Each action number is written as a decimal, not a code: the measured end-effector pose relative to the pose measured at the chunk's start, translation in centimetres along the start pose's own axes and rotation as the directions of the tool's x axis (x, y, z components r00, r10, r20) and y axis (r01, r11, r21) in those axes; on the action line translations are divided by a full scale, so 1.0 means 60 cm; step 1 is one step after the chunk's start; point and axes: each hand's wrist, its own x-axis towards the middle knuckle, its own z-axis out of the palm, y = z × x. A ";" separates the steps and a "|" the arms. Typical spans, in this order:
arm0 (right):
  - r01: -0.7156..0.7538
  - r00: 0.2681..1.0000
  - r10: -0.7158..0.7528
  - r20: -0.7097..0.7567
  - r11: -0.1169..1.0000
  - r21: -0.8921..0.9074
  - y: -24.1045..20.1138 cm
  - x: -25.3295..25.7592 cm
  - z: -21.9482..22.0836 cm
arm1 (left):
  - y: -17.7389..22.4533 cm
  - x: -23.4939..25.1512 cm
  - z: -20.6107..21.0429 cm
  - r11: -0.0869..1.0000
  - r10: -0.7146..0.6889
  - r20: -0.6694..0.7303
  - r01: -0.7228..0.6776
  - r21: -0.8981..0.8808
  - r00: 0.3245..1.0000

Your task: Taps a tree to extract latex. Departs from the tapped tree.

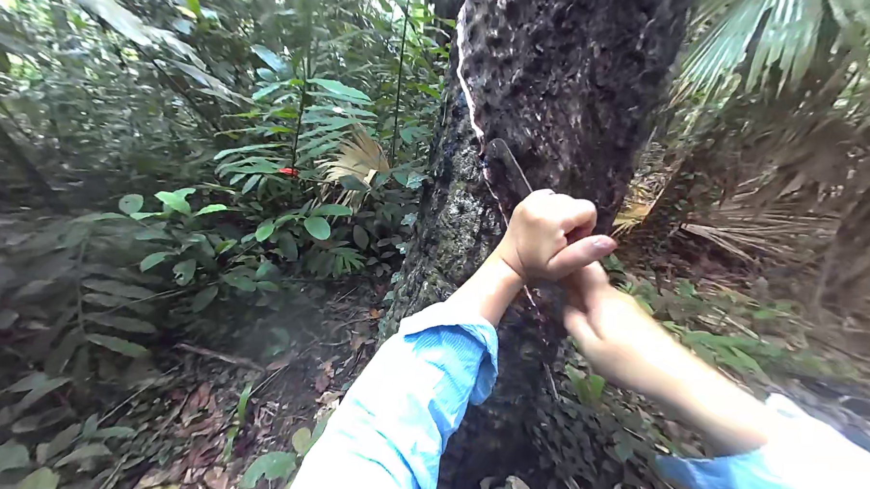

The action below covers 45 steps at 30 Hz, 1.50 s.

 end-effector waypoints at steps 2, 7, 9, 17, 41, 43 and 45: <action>0.010 1.000 -0.010 -0.026 1.000 -0.016 0.019 0.011 0.036 | -0.009 -0.019 0.000 0.996 0.044 0.060 -0.048 0.076 0.997; -0.056 0.998 0.055 -0.012 0.995 -0.083 0.051 0.036 0.082 | -0.029 -0.045 0.006 0.963 0.101 0.223 -0.151 0.222 0.970; -0.126 0.991 0.129 0.021 0.985 -0.115 0.056 0.047 0.092 | -0.040 -0.054 0.010 0.948 0.118 0.263 -0.187 0.258 0.958; -0.236 0.971 0.237 0.002 0.968 -0.090 0.004 0.111 0.086 | -0.013 0.012 -0.051 0.875 -0.340 0.424 0.116 0.471 0.840; 0.219 0.956 -0.134 -0.260 0.918 0.330 0.127 -0.092 0.168 | -0.155 0.070 -0.126 0.508 -0.696 0.141 0.344 0.790 0.704; 0.248 0.937 -0.135 -0.324 0.908 0.339 0.139 -0.099 0.169 | -0.159 0.084 -0.133 0.510 -0.695 0.185 0.294 0.809 0.695; 0.264 0.921 -0.124 -0.370 0.896 0.356 0.140 -0.095 0.164 | -0.158 0.091 -0.143 0.489 -0.729 0.151 0.355 0.796 0.667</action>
